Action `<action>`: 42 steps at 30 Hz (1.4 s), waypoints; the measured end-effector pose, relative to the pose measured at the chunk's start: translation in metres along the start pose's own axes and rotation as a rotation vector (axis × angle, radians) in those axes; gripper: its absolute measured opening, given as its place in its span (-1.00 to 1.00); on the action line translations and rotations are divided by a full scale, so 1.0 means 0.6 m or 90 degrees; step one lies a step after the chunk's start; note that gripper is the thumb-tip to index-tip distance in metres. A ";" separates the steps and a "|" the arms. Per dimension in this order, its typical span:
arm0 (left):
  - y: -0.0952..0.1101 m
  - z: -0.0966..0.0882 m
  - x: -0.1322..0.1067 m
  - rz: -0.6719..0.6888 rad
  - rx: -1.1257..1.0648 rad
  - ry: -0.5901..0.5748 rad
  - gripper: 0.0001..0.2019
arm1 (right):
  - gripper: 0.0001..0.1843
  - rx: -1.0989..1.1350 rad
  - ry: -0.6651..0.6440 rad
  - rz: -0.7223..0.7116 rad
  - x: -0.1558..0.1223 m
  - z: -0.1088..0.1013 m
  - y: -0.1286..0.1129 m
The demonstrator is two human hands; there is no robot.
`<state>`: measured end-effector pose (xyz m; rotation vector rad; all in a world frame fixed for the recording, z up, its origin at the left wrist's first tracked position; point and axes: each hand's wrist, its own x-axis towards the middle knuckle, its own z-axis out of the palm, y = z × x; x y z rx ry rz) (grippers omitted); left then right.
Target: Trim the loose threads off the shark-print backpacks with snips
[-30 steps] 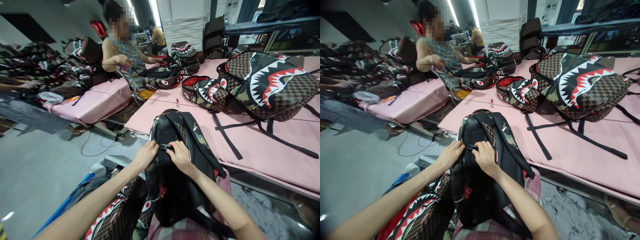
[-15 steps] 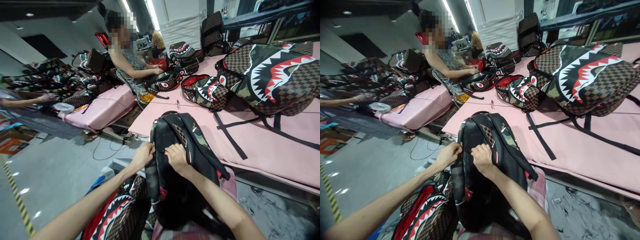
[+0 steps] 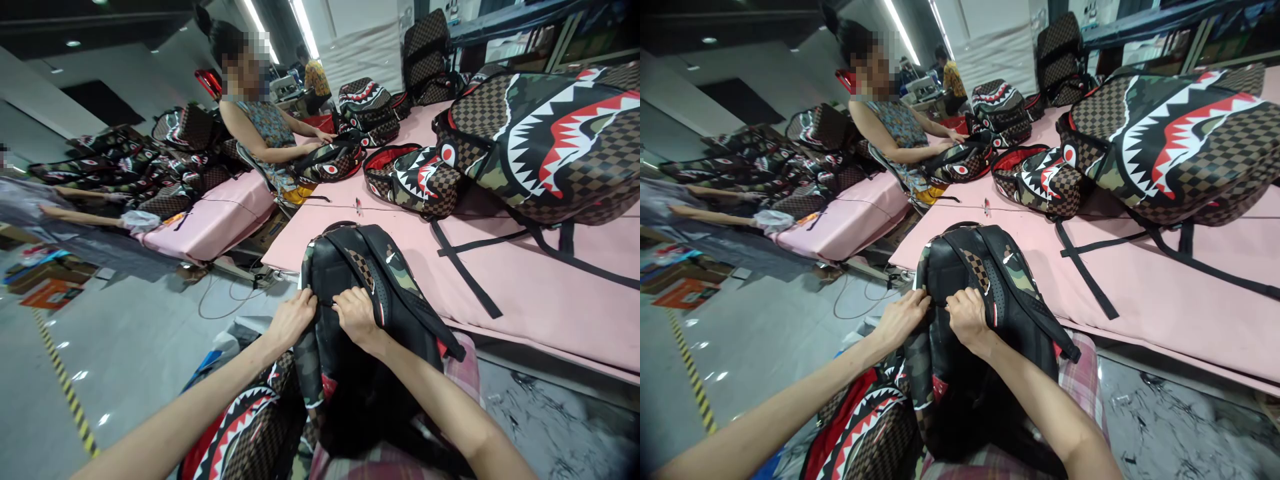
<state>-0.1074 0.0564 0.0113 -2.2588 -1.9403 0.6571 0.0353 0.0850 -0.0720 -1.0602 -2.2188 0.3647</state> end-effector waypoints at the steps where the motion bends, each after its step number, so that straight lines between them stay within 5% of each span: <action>1: 0.004 -0.002 0.002 0.004 0.007 -0.004 -0.71 | -0.89 -0.001 0.001 0.000 0.000 0.001 0.000; 11: -0.017 -0.006 0.014 -0.030 -0.005 -0.011 -0.72 | -0.89 0.024 0.003 -0.007 0.006 0.008 0.000; 28: -0.072 0.074 0.036 -0.146 -0.283 0.050 -0.82 | -0.88 0.004 -0.038 -0.027 0.041 0.049 -0.015; 42: -0.068 0.072 0.035 -0.156 -0.282 0.053 -0.81 | -0.83 -0.040 -0.102 -0.038 0.054 0.041 -0.025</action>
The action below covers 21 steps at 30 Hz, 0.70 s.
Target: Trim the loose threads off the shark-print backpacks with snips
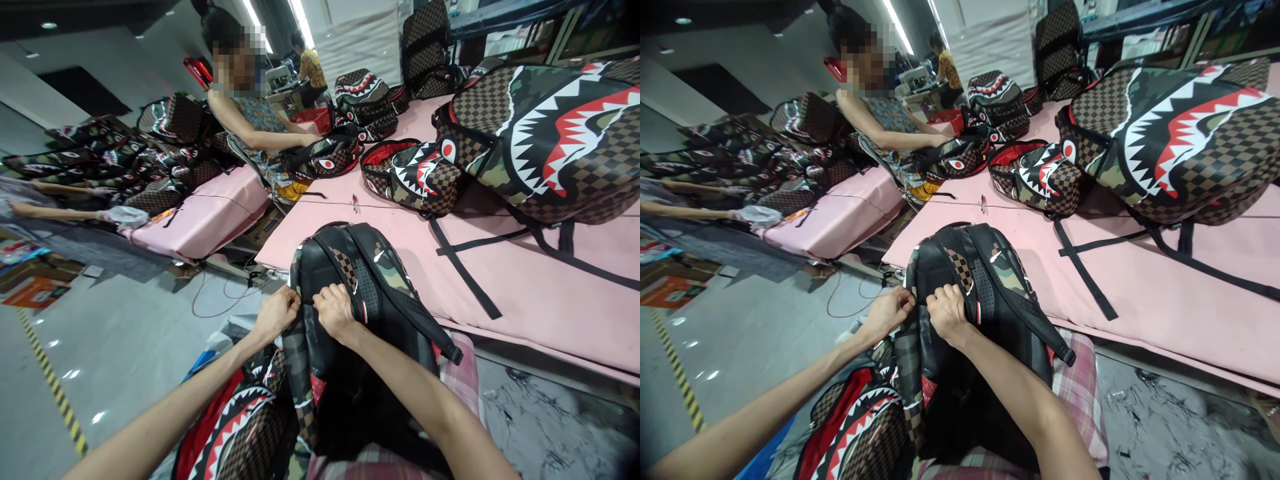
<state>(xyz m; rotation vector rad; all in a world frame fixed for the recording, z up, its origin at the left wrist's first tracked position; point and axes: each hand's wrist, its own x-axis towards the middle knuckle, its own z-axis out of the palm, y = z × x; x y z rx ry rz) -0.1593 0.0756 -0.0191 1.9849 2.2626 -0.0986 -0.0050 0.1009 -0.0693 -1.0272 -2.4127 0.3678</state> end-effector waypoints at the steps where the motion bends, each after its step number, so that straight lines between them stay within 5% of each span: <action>1: 0.001 -0.001 0.000 -0.002 0.002 0.000 -0.81 | -0.83 -0.001 -0.002 0.001 0.000 -0.001 0.000; 21: 0.008 -0.001 -0.001 -0.009 -0.035 -0.005 -0.82 | -0.83 -0.017 0.008 0.019 0.004 0.011 0.004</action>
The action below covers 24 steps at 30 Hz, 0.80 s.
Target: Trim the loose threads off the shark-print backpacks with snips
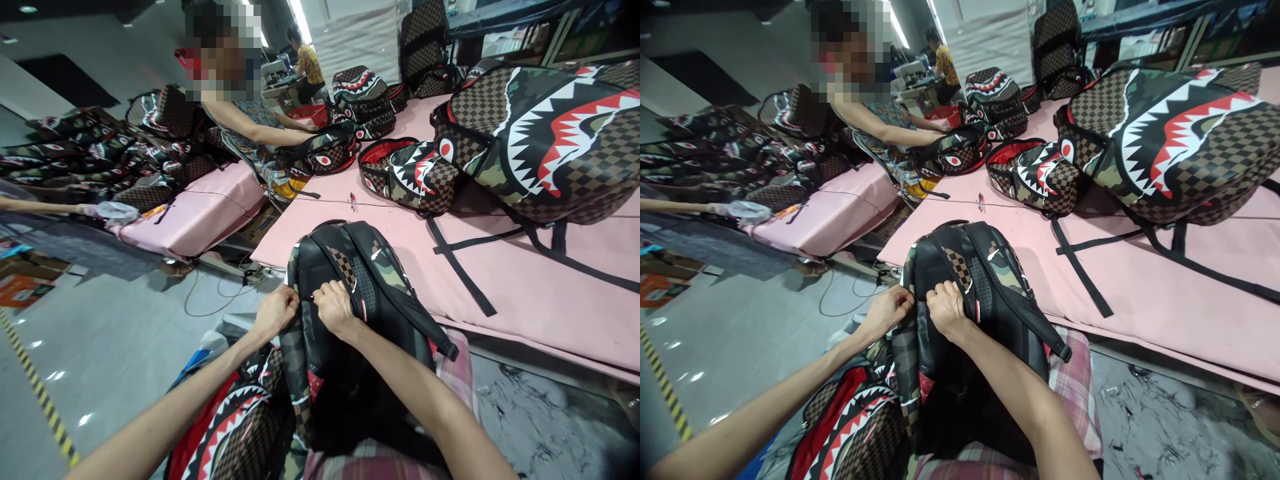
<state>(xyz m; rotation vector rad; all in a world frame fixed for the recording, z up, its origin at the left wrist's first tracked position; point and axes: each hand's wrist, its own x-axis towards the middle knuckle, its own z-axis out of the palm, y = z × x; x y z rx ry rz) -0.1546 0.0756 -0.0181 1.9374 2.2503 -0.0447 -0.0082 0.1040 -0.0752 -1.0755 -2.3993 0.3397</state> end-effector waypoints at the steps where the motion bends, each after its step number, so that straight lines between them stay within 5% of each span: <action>1: -0.001 0.001 0.000 -0.002 -0.004 0.003 -0.83 | -0.83 0.000 0.003 0.000 -0.001 0.001 0.001; 24: 0.005 0.015 -0.014 -0.015 0.040 0.055 -0.78 | -0.84 0.021 -0.005 -0.021 0.005 0.002 -0.003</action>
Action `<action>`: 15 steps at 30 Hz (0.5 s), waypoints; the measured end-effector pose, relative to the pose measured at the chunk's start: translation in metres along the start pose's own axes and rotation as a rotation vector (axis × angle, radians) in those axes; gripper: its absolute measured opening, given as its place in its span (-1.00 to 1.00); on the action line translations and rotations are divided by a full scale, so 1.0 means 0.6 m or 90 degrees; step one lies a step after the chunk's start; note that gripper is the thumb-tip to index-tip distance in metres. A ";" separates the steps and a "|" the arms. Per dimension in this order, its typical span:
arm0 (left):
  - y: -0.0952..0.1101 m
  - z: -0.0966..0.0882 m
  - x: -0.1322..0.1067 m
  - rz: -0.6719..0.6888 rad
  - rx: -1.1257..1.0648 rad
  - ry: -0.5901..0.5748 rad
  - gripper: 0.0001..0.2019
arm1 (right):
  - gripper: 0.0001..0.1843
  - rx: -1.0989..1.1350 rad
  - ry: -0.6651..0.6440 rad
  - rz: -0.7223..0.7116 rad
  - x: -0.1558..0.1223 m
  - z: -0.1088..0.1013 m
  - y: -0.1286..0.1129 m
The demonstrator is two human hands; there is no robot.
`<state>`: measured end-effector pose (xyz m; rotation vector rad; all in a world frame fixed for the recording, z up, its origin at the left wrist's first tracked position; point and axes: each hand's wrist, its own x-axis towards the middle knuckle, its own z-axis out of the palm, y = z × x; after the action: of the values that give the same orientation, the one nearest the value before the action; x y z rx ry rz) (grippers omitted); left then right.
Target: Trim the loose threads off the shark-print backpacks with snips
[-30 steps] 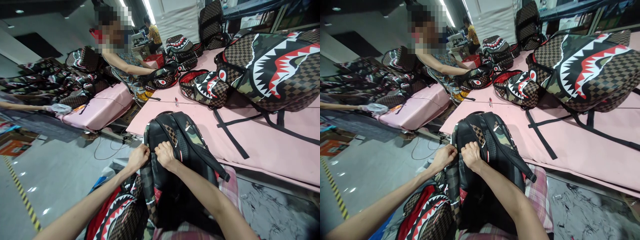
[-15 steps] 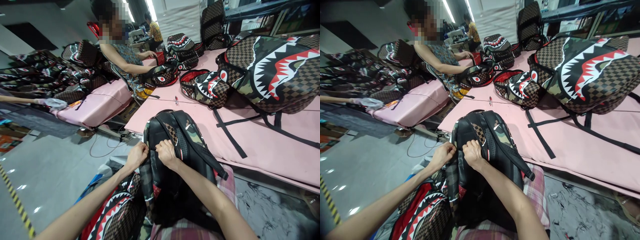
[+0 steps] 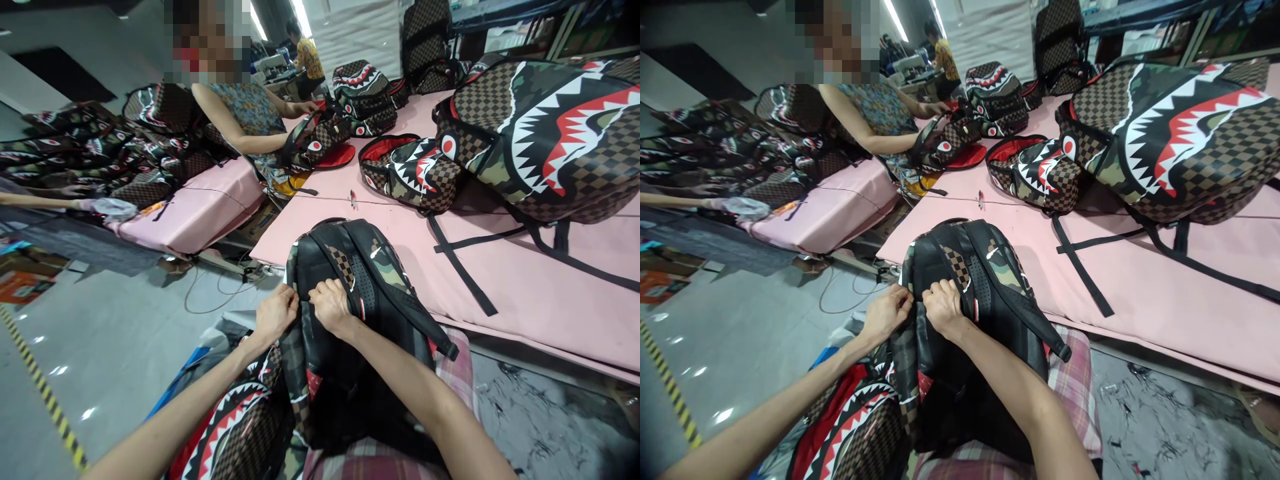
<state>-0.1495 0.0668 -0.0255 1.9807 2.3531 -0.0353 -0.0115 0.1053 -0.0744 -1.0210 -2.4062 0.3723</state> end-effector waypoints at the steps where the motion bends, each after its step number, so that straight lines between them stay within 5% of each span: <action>1: 0.002 0.002 0.000 0.006 -0.004 -0.001 -0.78 | -0.84 0.000 0.001 0.000 0.000 0.001 0.000; 9: 0.015 0.009 0.002 0.013 -0.095 -0.023 -0.76 | -0.83 0.005 -0.020 0.008 0.004 0.002 0.002; 13: -0.019 -0.049 0.025 0.016 -0.224 -0.105 -0.60 | -0.89 0.071 -0.011 0.083 -0.025 -0.031 -0.005; 15: -0.041 -0.079 0.044 -0.014 -0.317 -0.109 -0.46 | -0.90 0.225 -0.016 0.102 -0.054 -0.063 -0.010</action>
<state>-0.1798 0.0917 0.0194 1.6399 2.0249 0.3319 0.0243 0.0797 -0.0511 -1.0493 -2.1789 0.8379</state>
